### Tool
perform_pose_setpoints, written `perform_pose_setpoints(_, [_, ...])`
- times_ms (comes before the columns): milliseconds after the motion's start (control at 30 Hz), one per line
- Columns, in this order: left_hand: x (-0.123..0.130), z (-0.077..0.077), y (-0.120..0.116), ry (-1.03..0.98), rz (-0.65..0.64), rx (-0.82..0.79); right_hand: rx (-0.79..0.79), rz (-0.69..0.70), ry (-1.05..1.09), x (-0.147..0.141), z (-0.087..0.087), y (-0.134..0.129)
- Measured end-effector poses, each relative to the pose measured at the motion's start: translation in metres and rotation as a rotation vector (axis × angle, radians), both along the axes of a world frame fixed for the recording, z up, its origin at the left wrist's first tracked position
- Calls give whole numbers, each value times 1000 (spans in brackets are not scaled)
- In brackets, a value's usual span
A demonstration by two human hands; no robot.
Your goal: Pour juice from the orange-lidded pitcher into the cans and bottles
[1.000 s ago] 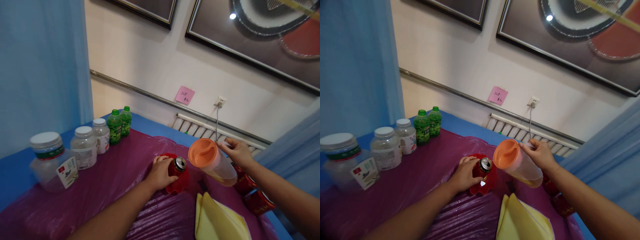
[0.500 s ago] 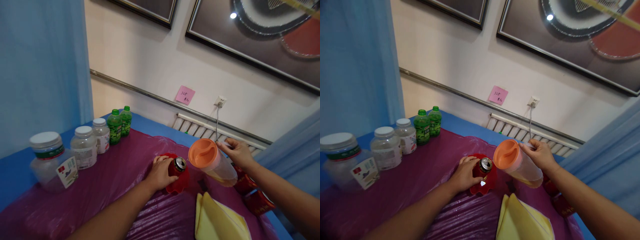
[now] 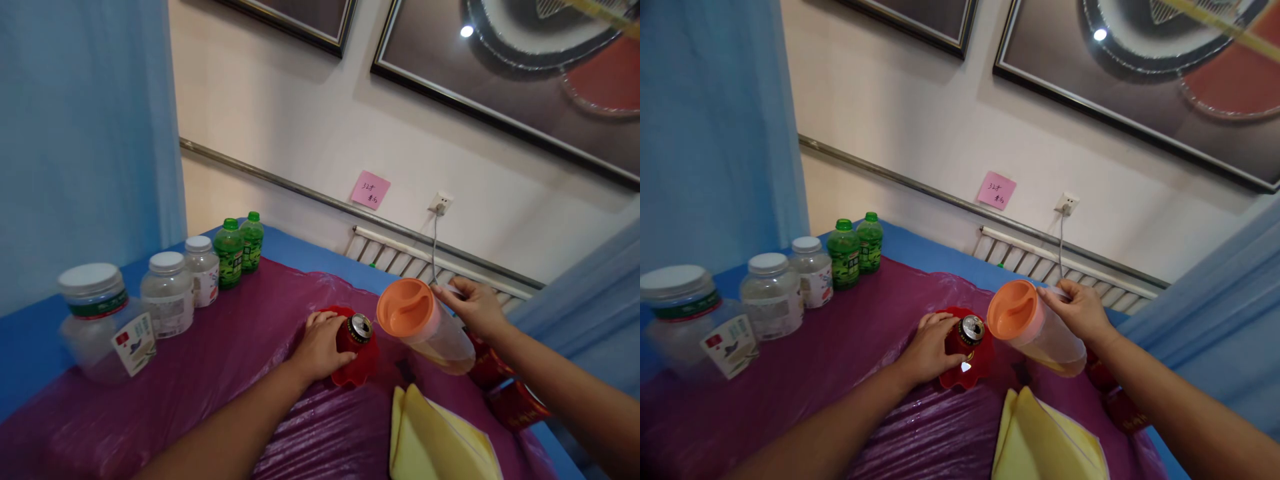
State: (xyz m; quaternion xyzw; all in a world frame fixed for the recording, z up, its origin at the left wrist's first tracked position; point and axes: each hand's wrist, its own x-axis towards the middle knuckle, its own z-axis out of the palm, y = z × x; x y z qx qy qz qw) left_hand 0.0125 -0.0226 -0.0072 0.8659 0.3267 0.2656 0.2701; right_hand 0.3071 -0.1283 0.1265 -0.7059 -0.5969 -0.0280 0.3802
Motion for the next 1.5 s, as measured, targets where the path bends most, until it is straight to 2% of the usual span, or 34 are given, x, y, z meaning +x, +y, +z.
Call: perform_pose_setpoints(1500, [0,3,-1,16,7,1,-13,-11,3,-4,3,-3])
